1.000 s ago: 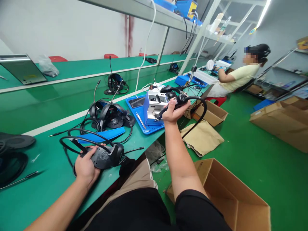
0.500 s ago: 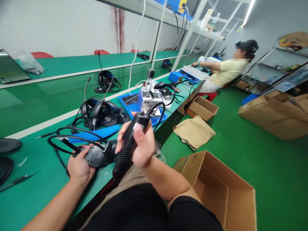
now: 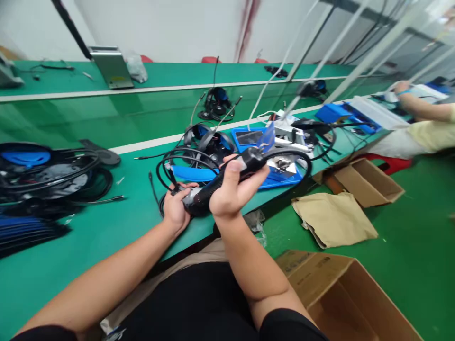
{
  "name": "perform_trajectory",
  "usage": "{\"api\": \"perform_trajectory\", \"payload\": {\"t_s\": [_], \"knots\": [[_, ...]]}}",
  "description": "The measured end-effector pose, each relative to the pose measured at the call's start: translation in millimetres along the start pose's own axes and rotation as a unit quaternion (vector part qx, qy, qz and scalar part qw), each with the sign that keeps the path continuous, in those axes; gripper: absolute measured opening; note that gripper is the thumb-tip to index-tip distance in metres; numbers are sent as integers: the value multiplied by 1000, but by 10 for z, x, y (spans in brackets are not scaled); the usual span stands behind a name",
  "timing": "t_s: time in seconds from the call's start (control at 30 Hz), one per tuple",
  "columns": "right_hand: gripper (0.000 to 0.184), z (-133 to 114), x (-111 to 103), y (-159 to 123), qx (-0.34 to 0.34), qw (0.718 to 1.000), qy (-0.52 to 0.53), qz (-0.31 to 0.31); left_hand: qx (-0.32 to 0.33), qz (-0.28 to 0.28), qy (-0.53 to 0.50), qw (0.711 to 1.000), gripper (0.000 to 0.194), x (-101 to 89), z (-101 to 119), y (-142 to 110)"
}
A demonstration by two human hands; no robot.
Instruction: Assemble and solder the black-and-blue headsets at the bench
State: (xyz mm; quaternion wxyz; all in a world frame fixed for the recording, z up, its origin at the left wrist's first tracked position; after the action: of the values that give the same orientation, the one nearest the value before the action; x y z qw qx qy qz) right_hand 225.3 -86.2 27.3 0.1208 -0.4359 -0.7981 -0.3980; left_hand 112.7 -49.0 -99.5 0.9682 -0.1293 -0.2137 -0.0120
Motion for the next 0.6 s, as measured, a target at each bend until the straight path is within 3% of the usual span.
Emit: {"api": "perform_trajectory", "payload": {"t_s": [0.27,0.6], "knots": [[21,38,57,-19,-33,999,-9,-19,-14,-13,-27,999,24,6,3,-24],[31,124,41,-115,-62,997,-25,-36,-19,-13,-38,999,24,11,-20,-19]]}}
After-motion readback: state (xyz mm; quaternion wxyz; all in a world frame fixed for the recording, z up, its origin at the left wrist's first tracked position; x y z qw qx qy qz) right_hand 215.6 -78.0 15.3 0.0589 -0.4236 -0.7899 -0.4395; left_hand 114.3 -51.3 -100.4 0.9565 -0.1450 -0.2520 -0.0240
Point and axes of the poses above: each hand's wrist, its own y-axis towards the middle knuckle, its own x-axis out of the palm, z = x × y, the point moved 3 cm from there along y, towards the middle knuckle, and after that the axes turned 14 degrees about y, right-handed, at the moved point
